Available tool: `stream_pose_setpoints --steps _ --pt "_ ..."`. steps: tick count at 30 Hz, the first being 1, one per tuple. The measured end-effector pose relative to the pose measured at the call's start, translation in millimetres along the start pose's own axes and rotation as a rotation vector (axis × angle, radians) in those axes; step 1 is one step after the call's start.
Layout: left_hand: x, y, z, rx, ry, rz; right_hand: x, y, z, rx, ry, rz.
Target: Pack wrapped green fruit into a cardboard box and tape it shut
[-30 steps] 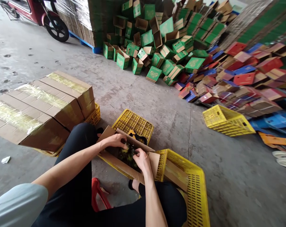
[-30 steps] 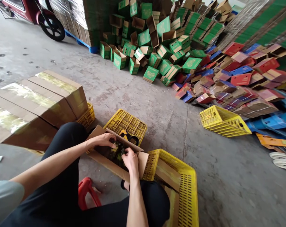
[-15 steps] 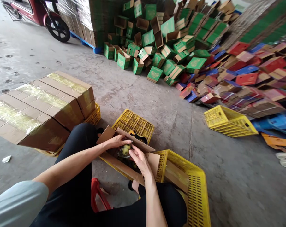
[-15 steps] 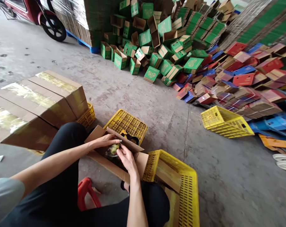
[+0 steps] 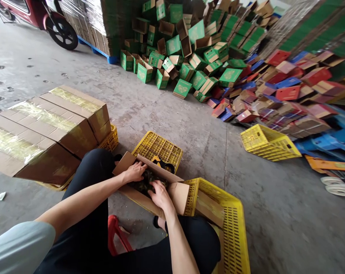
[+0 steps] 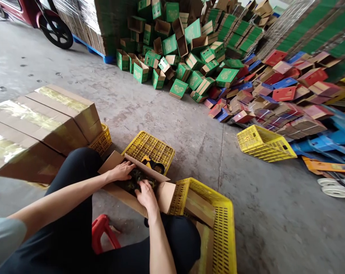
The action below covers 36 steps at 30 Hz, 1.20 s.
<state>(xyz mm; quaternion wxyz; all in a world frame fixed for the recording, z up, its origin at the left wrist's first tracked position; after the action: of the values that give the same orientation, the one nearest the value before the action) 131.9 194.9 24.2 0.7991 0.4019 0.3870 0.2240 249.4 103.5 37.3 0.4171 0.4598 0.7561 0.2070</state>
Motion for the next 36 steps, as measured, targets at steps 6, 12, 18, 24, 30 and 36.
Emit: stream_pose_setpoints --steps 6,12,18,24,30,36 --pt "-1 6.1 -1 0.033 0.027 -0.002 -3 14 2 0.076 0.074 0.005" --pt "-9 19.6 -9 0.078 0.084 0.011 -7 18 30 -0.151 -0.206 0.043" --pt "-29 40.0 4 0.077 -0.031 0.136 0 4 21 -0.301 -0.291 -0.02" --pt "-25 -6.5 65 0.049 -0.493 -0.127 3 25 16 -0.333 -0.288 0.0" --pt "-11 -33.7 61 0.202 -0.419 -0.117 -6 14 22 -0.297 -0.373 -0.091" --pt "2 -22.4 33 0.039 -0.255 0.009 0 13 20 -0.232 -0.327 -0.031"
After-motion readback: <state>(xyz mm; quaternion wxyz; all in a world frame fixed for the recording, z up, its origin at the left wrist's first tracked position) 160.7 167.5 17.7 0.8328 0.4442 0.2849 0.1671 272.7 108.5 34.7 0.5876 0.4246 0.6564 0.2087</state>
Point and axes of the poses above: each hand's wrist, its own x-axis towards the middle knuckle, its own y-axis out of the back of the hand, z = x × y, the point moved 9 cm from there along x, towards the middle knuckle, and after that the axes turned 7 degrees about -z, right-handed, at the moved point
